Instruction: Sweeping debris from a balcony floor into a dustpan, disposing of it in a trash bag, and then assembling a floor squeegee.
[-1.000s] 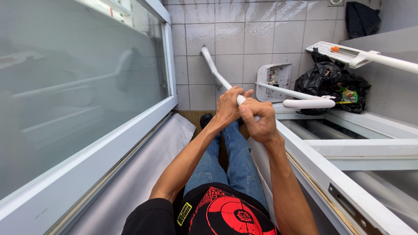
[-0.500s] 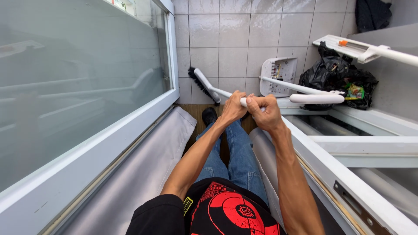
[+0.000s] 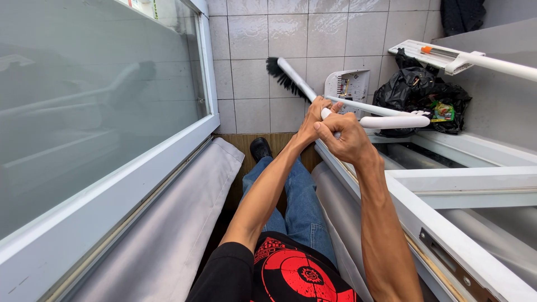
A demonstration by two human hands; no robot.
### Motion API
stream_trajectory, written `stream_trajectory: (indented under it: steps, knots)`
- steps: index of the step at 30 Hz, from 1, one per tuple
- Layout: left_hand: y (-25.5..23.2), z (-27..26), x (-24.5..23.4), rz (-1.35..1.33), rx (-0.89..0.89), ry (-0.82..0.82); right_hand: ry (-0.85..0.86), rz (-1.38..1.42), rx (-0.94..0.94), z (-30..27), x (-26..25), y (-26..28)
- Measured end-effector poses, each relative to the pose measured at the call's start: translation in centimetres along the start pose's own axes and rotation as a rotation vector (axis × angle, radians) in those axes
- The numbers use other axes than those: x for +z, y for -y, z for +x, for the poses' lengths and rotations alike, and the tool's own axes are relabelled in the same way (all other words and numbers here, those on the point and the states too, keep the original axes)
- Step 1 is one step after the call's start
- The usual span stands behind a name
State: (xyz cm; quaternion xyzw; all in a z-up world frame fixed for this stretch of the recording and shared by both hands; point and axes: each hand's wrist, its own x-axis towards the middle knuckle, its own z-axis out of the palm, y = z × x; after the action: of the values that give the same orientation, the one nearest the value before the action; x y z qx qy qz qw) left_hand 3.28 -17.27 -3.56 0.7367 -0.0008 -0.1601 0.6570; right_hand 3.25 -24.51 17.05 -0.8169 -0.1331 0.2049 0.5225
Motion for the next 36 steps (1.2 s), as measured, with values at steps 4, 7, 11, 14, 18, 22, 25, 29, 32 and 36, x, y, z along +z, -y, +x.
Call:
stream_trajectory:
  steps: [4,7,11,14,18,22,25,29,32,36]
  knots:
    - [-0.4,2.0,0.2,0.036,0.057,-0.101,0.001,-0.056,-0.02,0.6,-0.2,0.2]
    - [-2.2,2.7,-0.5,-0.014,0.014,-0.142,-0.005,-0.102,-0.081,0.4,0.1,0.3]
    - [-4.6,2.3,-3.0,-0.01,0.121,-0.144,-0.053,-0.048,-0.14,0.5,0.7,1.2]
    - [-6.6,1.1,-4.6,0.026,0.171,-0.119,-0.093,0.023,-0.16,0.8,-0.1,2.4]
    - [-7.4,-0.5,-5.2,0.11,0.179,-0.176,-0.219,0.158,-0.17,1.4,-0.5,5.4]
    - [-9.2,-3.2,-5.6,-0.213,-0.07,-0.063,-0.38,0.365,-0.259,1.5,0.9,5.7]
    - [-10.8,-5.4,-6.0,-0.187,-0.141,0.047,-0.478,0.545,-0.32,0.5,1.7,4.6]
    - [-12.1,-6.5,-6.5,-0.06,-0.185,0.179,-0.45,0.548,-0.309,-0.4,1.5,3.6]
    - [-10.5,-6.8,-5.4,-0.112,-0.218,0.239,-0.386,0.549,-0.291,-0.8,0.9,2.9]
    - [-8.3,-6.1,-3.6,-0.127,-0.171,0.226,-0.36,0.53,-0.255,-0.8,0.4,2.0]
